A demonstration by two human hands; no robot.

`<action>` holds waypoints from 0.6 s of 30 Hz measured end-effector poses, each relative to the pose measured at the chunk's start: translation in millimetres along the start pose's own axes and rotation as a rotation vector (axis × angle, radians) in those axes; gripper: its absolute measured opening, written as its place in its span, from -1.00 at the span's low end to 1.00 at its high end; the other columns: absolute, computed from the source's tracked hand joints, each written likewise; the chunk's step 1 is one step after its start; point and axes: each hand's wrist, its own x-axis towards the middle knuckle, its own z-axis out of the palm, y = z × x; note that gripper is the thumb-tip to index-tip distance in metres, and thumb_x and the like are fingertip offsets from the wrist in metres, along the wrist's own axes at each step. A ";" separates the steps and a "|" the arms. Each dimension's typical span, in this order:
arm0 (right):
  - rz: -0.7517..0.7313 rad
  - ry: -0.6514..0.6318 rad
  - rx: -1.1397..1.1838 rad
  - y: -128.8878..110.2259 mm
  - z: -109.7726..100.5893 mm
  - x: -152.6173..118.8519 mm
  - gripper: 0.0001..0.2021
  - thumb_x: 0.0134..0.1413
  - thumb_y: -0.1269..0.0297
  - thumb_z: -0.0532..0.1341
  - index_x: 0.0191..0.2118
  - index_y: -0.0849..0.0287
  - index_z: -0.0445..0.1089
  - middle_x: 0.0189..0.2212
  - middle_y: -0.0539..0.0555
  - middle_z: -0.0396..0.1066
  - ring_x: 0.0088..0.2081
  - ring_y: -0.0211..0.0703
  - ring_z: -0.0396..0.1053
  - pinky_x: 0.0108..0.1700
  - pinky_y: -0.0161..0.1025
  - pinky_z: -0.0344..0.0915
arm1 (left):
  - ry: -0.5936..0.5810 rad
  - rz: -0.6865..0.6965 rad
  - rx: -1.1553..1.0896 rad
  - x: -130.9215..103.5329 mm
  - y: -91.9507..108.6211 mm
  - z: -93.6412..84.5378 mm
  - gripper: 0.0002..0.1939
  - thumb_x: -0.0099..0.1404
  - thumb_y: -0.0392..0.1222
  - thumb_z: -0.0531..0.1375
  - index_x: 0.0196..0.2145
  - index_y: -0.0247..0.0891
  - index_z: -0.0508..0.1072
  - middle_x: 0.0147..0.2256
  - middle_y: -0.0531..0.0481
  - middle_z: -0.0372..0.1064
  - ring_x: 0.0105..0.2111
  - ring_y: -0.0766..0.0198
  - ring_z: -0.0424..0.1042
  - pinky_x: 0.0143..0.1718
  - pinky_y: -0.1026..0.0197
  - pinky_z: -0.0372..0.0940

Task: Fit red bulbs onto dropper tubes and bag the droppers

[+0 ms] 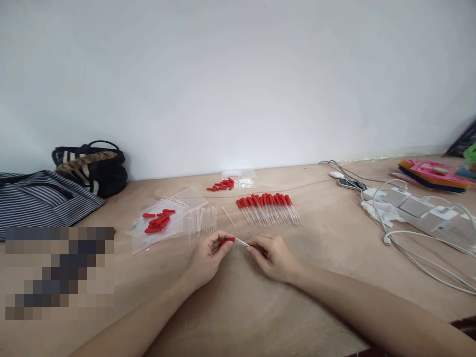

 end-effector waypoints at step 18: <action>-0.311 -0.012 -0.281 15.9 -4.1 0.4 -0.75 0.04 0.47 0.00 -0.21 0.19 0.36 -0.53 0.02 0.32 -0.50 -0.28 0.18 -0.33 -0.23 -0.05 | 0.042 -0.114 -0.013 -6.0 2.6 1.6 -0.77 -0.07 -0.13 0.26 -0.42 -0.29 0.42 -0.47 0.00 0.46 -0.42 0.25 0.43 -0.32 0.21 0.33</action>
